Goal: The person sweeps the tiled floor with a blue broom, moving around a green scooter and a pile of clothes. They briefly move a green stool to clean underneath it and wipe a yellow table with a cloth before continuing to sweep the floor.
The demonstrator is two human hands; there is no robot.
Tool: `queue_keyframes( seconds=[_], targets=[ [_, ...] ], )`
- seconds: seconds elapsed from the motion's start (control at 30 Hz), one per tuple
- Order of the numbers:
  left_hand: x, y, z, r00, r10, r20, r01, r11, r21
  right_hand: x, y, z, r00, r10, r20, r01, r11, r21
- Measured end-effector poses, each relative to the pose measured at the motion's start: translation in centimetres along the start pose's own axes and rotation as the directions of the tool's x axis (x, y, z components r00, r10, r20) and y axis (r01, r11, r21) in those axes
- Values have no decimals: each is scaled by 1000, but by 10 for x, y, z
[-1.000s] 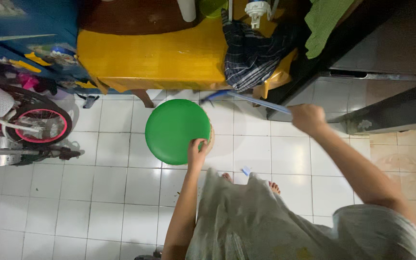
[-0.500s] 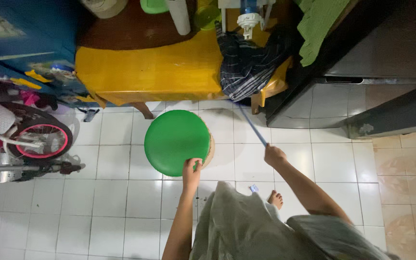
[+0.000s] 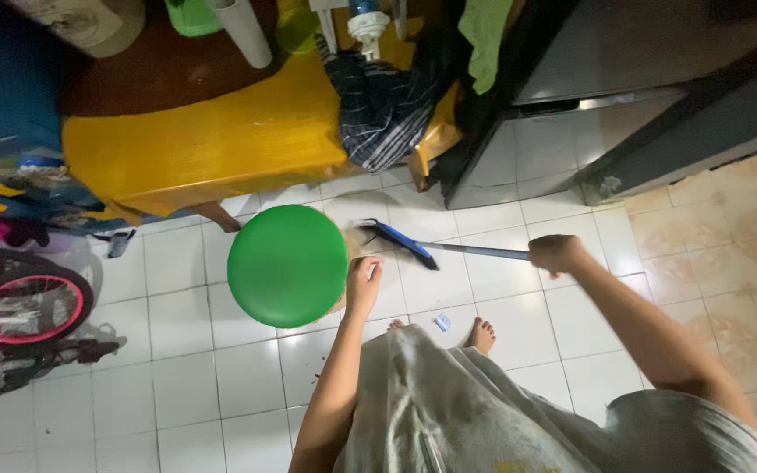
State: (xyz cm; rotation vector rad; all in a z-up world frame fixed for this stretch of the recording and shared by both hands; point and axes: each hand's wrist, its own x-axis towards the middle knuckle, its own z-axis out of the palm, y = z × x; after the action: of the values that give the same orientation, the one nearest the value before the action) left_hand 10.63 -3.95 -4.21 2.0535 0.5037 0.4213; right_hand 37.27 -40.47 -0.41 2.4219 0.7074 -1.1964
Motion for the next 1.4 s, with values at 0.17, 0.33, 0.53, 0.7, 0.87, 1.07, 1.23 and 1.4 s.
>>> queue_keyframes(
  seconds=[0.17, 0.33, 0.53, 0.7, 0.87, 1.07, 1.23, 1.4],
  targets=[
    [10, 23, 8, 996, 55, 64, -56, 998, 12, -22, -33, 30, 977, -88, -195, 50, 980, -194],
    [20, 26, 15, 995, 28, 94, -31, 999, 36, -77, -4, -61, 993, -38, -108, 27, 995, -99],
    [33, 32, 29, 988, 94, 126, -94, 996, -5, -135, -20, -155, 981, 12, -191, -34, 993, -109],
    [37, 38, 32, 986, 110, 124, -108, 994, -24, -127, -53, -180, 932, 34, -360, -67, 995, -78],
    [48, 26, 33, 996, 56, 75, -57, 998, 24, -69, -57, -195, 914, 5, -406, -39, 996, -76],
    [69, 18, 33, 997, -67, -43, 68, 997, 34, 56, -81, -174, 859, 38, -510, -68, 997, -39],
    [83, 27, 28, 974, -221, -56, 219, 975, -48, 137, -104, -154, 742, 232, -629, -125, 970, 210],
    [87, 13, 28, 970, -183, -162, 189, 982, 27, 181, -97, -187, 832, 231, -504, -149, 969, 199]
  ],
)
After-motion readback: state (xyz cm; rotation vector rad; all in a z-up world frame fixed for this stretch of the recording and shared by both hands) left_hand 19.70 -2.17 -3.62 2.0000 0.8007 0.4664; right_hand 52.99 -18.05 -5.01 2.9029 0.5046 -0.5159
